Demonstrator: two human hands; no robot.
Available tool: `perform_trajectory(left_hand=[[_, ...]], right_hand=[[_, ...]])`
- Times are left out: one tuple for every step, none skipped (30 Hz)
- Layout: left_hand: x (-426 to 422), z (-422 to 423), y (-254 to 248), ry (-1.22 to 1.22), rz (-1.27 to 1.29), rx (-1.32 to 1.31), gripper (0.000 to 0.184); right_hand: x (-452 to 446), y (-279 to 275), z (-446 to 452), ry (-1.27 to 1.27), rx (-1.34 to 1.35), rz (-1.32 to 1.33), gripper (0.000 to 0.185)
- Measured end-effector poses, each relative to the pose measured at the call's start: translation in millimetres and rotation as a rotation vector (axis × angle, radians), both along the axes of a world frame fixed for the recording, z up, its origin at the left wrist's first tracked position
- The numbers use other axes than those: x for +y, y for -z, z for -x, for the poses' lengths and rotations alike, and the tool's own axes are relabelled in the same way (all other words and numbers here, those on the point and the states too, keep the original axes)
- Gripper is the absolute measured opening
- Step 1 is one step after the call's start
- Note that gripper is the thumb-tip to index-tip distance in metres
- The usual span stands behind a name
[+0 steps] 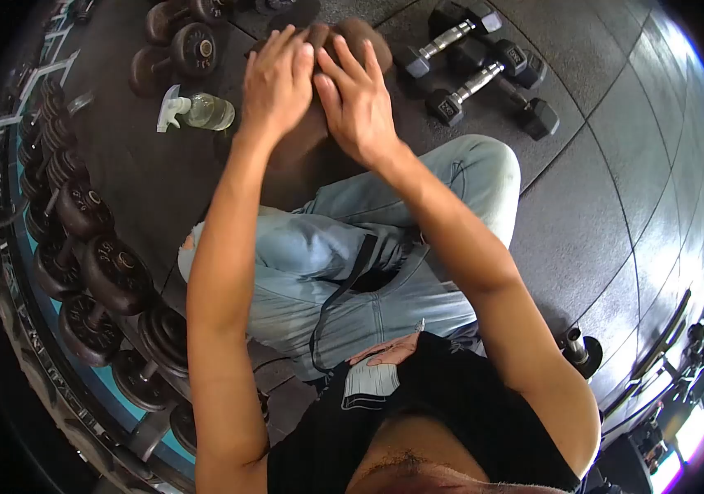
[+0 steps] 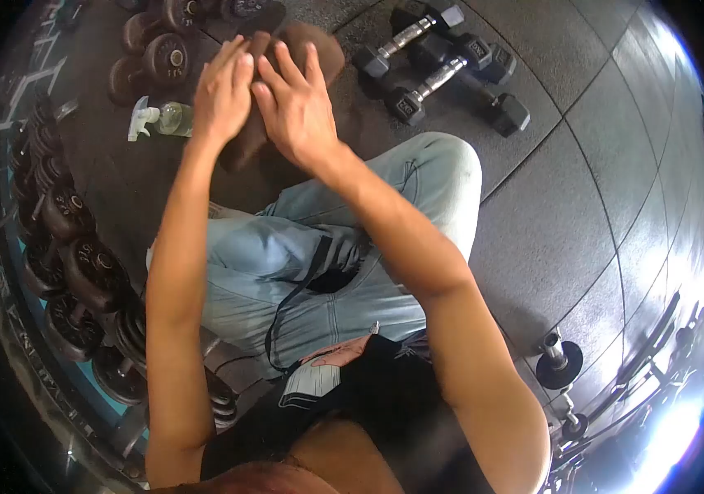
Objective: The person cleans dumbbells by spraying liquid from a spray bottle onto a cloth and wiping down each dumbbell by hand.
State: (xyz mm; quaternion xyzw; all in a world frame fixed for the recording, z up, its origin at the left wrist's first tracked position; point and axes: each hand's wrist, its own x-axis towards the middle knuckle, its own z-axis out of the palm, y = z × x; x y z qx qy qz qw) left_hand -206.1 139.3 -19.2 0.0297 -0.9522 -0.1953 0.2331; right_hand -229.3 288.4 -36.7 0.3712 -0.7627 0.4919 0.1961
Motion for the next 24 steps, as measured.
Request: perform_trajectory(left_hand=[[-9,11,1,-0.006,0.002,-0.028,0.047],[-15,19,-2,-0.013,-0.065,-0.083,0.049],[-20,27,-8,-0.020,-0.129,-0.135,0.051],[-23,34,-14,-0.051,-0.176,-0.196,0.052],[-27,41,-18,-0.084,-0.221,-0.254,0.054],[-32,48,-20,-0.091,-0.233,-0.292,0.063],[-36,55,-22,-0.095,-0.233,-0.323,0.063],[-43,60,-17,-0.101,-0.207,-0.322,0.060],[-41,63,-19,-0.107,-0.181,-0.317,0.057],[-38,58,-18,-0.117,-0.213,-0.319,0.056],[-30,51,-23,-0.131,-0.245,-0.321,0.056],[-33,48,-14,-0.116,-0.164,-0.245,0.055],[-35,40,-3,-0.107,-0.148,-0.205,0.053],[-28,29,-3,-0.093,-0.095,-0.153,0.053],[-23,19,-2,-0.077,-0.043,-0.102,0.053],[-20,10,-2,-0.011,-0.039,-0.052,0.050],[-15,1,0,-0.009,-0.039,-0.057,0.050],[-8,-7,1,0.012,0.044,0.047,0.048],[-1,-16,0,0.030,0.131,0.160,0.047],[12,-29,0,-0.043,0.052,0.177,0.045],[22,-41,8,-0.181,0.002,0.250,0.048],[32,-51,17,-0.304,-0.123,0.209,0.049],[40,-57,25,-0.423,-0.251,0.166,0.051],[46,-59,29,-0.431,-0.207,0.193,0.052]], right_hand=[[-4,-1,13,-0.040,0.005,0.023,0.031],[-9,-3,23,-0.034,-0.005,0.020,0.031],[-18,0,37,-0.040,0.031,0.052,0.030],[-22,2,47,-0.034,-0.019,0.045,0.030],[-26,-1,55,-0.029,-0.066,0.039,0.030],[-29,-3,60,-0.019,-0.068,0.046,0.030],[-32,-6,64,0.021,-0.132,0.010,0.029],[-37,-6,68,0.059,-0.197,-0.027,0.029],[-47,3,72,0.041,-0.121,0.042,0.029],[-52,14,68,0.059,-0.093,0.108,0.029],[-52,14,59,0.072,-0.064,0.174,0.029],[-49,13,48,0.062,-0.061,0.174,0.029],[-45,13,39,0.070,-0.056,0.164,0.029],[-39,14,30,0.066,-0.071,0.156,0.029],[-35,16,20,0.064,-0.085,0.145,0.030],[-31,17,9,0.066,-0.091,0.147,0.030],[-26,18,-4,0.115,-0.092,0.152,0.031],[-21,20,-16,0.162,-0.087,0.157,0.033],[-12,23,-27,0.125,-0.096,0.131,0.041],[-4,23,-36,0.114,-0.108,0.117,0.042],[3,24,-44,0.103,-0.121,0.105,0.044],[7,27,-49,0.118,-0.127,0.088,0.046],[9,28,-52,0.121,-0.155,0.090,0.047],[12,26,-53,0.120,-0.178,0.079,0.046]])
